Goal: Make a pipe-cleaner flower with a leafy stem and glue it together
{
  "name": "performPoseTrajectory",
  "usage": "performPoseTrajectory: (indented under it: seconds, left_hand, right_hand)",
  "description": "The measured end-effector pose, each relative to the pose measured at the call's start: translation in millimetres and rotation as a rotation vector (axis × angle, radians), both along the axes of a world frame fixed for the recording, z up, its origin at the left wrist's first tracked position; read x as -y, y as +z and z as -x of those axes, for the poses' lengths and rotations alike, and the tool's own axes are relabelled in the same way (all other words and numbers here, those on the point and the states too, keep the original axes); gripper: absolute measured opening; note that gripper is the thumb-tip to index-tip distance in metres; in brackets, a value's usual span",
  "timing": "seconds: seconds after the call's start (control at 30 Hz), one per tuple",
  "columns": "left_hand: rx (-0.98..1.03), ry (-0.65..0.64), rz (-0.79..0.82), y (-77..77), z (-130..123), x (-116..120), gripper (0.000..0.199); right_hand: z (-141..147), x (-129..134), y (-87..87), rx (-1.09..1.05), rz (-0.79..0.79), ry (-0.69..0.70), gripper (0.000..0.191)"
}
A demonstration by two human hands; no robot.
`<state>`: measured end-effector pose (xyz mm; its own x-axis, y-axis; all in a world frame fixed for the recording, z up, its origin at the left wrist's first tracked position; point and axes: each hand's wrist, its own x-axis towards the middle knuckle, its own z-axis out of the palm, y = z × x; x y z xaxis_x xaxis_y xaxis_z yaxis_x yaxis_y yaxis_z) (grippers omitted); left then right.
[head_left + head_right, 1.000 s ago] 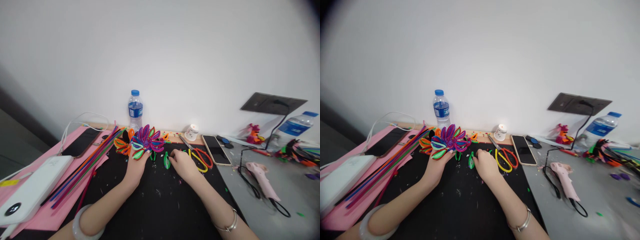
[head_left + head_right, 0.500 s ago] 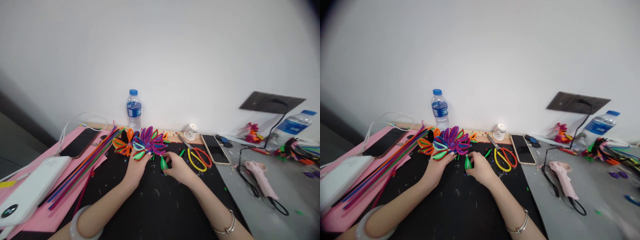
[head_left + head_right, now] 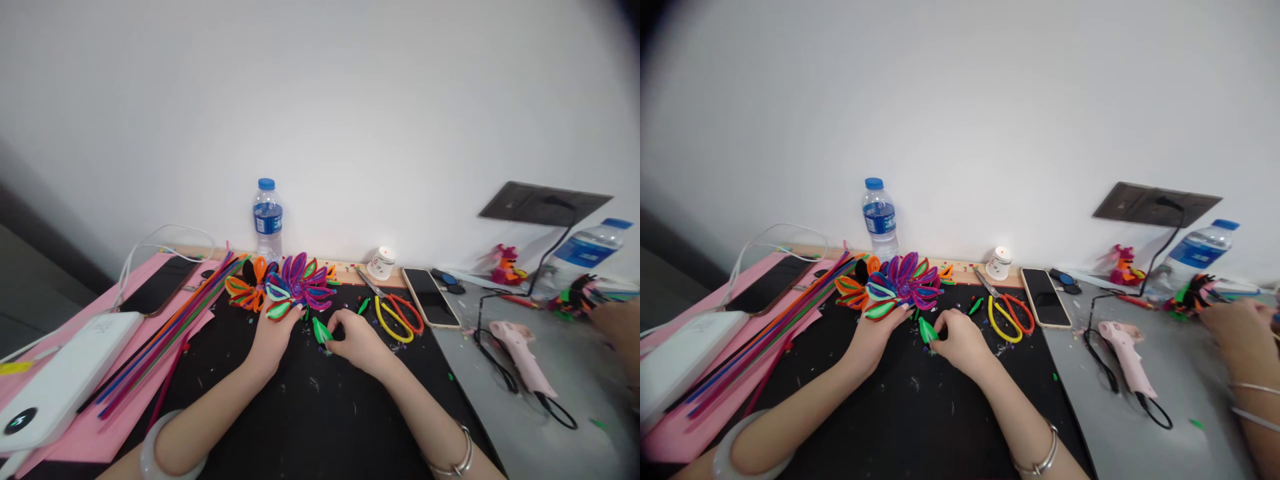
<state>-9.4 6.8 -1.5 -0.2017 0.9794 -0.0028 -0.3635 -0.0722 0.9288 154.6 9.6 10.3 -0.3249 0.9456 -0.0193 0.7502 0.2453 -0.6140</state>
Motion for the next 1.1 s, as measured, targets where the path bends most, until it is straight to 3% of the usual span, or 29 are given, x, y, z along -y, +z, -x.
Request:
performPoseTrajectory:
  seconds: [0.23,0.57,0.73,0.97,1.1]
  left_hand:
    - [0.014,0.004,0.023,1.7,-1,1,0.031]
    - [0.046,-0.040,0.035,1.7,0,2,0.036]
    - [0.075,-0.059,0.024,2.3,0,3,0.039]
    - [0.128,-0.122,0.046,2.1,-3,4,0.036]
    - [0.150,-0.195,0.048,2.3,-5,6,0.040]
  right_hand:
    - [-4,4,11.7,-0.335,0.151,0.085,0.016]
    - [-12,9,14.9,-0.524,0.264,0.075,0.015]
    - [-12,13,23.3,-0.464,0.102,0.112,0.010]
    - [-11,18,32.6,-0.544,-0.165,0.175,0.012]
    - [-9,20,31.0,-0.581,-0.357,0.141,0.012]
